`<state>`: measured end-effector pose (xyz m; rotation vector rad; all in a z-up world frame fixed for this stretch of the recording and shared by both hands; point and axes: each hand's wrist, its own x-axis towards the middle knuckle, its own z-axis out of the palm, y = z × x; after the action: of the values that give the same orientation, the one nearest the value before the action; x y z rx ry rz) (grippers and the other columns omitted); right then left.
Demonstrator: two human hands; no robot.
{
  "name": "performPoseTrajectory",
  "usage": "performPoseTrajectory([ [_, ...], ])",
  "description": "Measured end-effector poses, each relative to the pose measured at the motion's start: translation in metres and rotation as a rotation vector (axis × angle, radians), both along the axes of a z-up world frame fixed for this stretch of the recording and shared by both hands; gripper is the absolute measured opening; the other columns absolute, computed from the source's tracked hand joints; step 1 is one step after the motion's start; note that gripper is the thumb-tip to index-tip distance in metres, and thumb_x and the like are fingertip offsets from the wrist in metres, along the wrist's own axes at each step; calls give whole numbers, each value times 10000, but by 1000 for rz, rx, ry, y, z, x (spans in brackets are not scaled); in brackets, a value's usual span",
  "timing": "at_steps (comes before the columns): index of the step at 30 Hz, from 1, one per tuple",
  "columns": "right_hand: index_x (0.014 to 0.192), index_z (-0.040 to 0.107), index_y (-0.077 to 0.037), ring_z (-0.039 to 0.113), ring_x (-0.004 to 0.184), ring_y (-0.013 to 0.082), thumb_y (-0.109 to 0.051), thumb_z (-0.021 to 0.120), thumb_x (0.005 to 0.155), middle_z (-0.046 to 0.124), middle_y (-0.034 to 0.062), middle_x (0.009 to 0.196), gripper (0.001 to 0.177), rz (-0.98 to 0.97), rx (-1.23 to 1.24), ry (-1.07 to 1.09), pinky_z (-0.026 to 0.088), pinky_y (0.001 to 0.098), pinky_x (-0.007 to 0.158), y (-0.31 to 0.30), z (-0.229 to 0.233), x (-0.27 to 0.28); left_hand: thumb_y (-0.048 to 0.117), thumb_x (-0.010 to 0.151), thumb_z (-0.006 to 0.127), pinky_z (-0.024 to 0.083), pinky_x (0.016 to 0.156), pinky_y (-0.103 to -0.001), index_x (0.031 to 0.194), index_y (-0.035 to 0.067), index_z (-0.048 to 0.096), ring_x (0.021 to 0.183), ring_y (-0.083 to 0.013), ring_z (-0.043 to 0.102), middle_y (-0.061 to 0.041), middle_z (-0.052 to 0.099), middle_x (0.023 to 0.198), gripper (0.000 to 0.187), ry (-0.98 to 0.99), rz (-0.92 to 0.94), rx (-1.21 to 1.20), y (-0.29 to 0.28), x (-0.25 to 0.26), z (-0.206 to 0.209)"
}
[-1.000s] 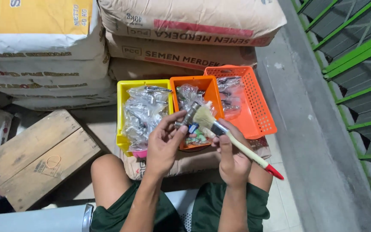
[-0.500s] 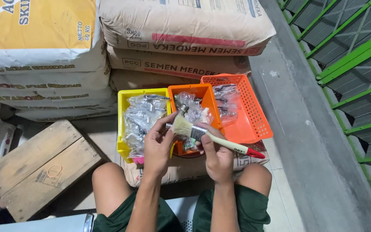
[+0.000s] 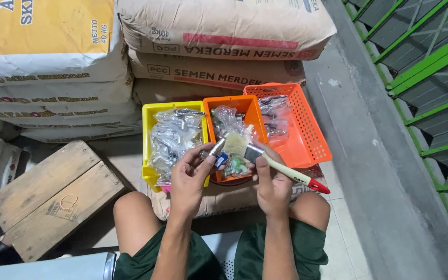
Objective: The person is organizing and cleaning metal plumbing fixtures stored in plastic bins using a paintbrush.
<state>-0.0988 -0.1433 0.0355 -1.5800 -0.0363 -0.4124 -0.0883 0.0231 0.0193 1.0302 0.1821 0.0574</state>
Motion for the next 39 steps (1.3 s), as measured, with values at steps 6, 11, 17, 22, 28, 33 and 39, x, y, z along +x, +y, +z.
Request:
performPoseTrajectory([
  [6, 1249, 727, -29, 671, 696, 160, -219, 597, 994, 662, 138, 721, 344, 199, 3, -11, 597, 247, 583, 3, 17, -13, 20, 887, 737, 666, 815, -403, 1270, -60, 677, 864, -190, 685, -205, 718, 1014, 396, -31, -9, 98, 2, -1, -7],
  [11, 1319, 664, -5, 626, 741, 132, -217, 529, 1041, 648, 109, 760, 376, 74, 25, -70, 563, 210, 605, 1, 14, -14, 2, 920, 677, 676, 787, -399, 1301, -94, 630, 821, -215, 713, -229, 707, 1038, 396, -32, -26, 6, -6, -5, 5],
  [17, 1228, 726, -5, 666, 707, 174, -178, 597, 987, 672, 152, 770, 323, 201, -97, -119, 602, 276, 593, -3, 23, -16, 19, 967, 610, 665, 804, -418, 1342, -88, 576, 840, -255, 718, -239, 696, 1034, 392, -59, -73, -1, -5, -7, 13],
  [22, 1331, 655, -6, 634, 775, 136, -173, 538, 1041, 656, 117, 861, 354, 81, -129, -156, 592, 252, 653, 1, 25, -17, -46, 933, 606, 665, 846, -417, 1378, -98, 573, 877, -279, 723, -260, 664, 1093, 449, -66, -151, 97, -6, -11, 19],
  [28, 1223, 722, -32, 607, 614, 164, -270, 572, 1009, 641, 140, 717, 354, 238, -78, -50, 575, 252, 516, -1, 0, -9, 8, 917, 693, 628, 867, -419, 1363, -45, 619, 871, -227, 718, -223, 755, 1023, 455, -72, -92, 216, -3, -4, 12],
  [33, 1246, 658, 30, 629, 648, 128, -240, 535, 1061, 628, 105, 723, 349, -37, 207, 24, 554, 233, 562, -1, -15, 9, 100, 976, 682, 599, 744, -384, 1119, -35, 714, 766, -157, 637, -150, 739, 848, 200, -151, -35, 367, 3, -6, 34],
  [39, 1246, 655, -24, 611, 664, 135, -310, 565, 1033, 577, 65, 799, 368, 142, 478, 159, 617, 274, 643, 16, -10, 1, 219, 1079, 528, 443, 619, -284, 1003, 33, 707, 629, -101, 445, 6, 483, 601, 269, -130, -129, 358, 5, -10, 25],
])
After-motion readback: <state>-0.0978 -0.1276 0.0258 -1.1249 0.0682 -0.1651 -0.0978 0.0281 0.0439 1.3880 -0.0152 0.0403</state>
